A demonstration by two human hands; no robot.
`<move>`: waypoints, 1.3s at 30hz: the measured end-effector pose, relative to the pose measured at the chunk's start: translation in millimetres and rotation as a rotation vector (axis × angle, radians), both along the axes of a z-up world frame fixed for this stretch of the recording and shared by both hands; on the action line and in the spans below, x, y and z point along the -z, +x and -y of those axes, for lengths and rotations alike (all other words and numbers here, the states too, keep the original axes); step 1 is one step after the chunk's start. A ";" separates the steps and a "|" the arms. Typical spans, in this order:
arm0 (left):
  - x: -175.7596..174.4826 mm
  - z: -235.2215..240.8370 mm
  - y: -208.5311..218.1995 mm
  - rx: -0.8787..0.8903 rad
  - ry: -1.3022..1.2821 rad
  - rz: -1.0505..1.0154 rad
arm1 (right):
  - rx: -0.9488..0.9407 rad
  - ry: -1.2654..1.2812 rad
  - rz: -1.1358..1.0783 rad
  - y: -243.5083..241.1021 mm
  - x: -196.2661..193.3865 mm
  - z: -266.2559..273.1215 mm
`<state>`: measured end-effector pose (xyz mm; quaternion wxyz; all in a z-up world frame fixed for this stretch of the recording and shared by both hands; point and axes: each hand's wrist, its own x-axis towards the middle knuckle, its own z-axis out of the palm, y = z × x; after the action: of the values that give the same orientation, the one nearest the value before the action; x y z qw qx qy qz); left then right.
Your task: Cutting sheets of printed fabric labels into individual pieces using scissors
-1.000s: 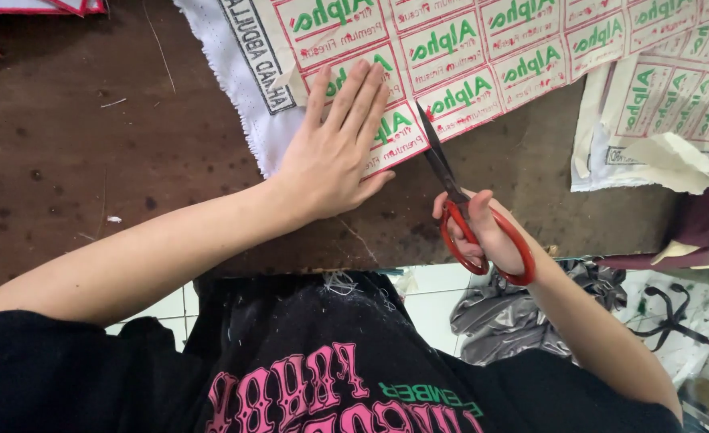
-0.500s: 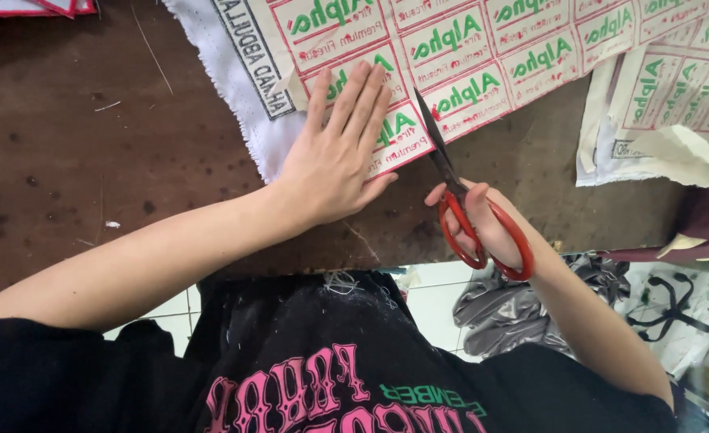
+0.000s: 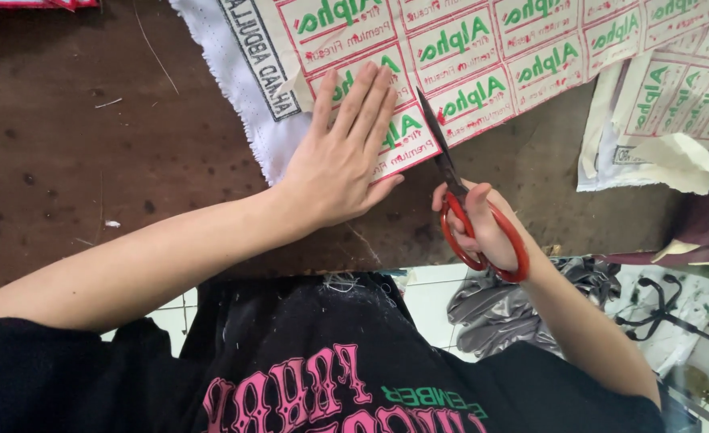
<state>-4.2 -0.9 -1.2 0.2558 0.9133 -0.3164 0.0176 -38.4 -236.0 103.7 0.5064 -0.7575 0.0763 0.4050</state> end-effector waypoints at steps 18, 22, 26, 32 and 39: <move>-7.0 -27.7 44.3 -0.037 -0.050 -0.023 | -0.149 -0.595 -0.025 15.8 -22.4 -15.0; -10.9 -27.8 44.6 -0.030 -0.068 -0.024 | -0.066 -0.677 -0.177 25.5 -34.5 -22.8; -14.6 -29.7 45.0 -0.027 -0.084 -0.099 | -0.079 -0.423 -0.082 17.4 -22.7 -1.0; -12.7 -30.9 46.1 -0.040 -0.078 -0.070 | 0.165 -0.319 -0.268 12.6 -23.6 0.5; -13.1 -32.4 46.4 -0.034 -0.095 -0.050 | -0.003 -0.060 -0.215 10.9 -8.4 22.4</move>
<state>42.2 31.5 11.9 0.3067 0.9054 -0.2933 0.0141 -27.5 -258.4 112.1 0.4716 -0.7246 0.1413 0.4823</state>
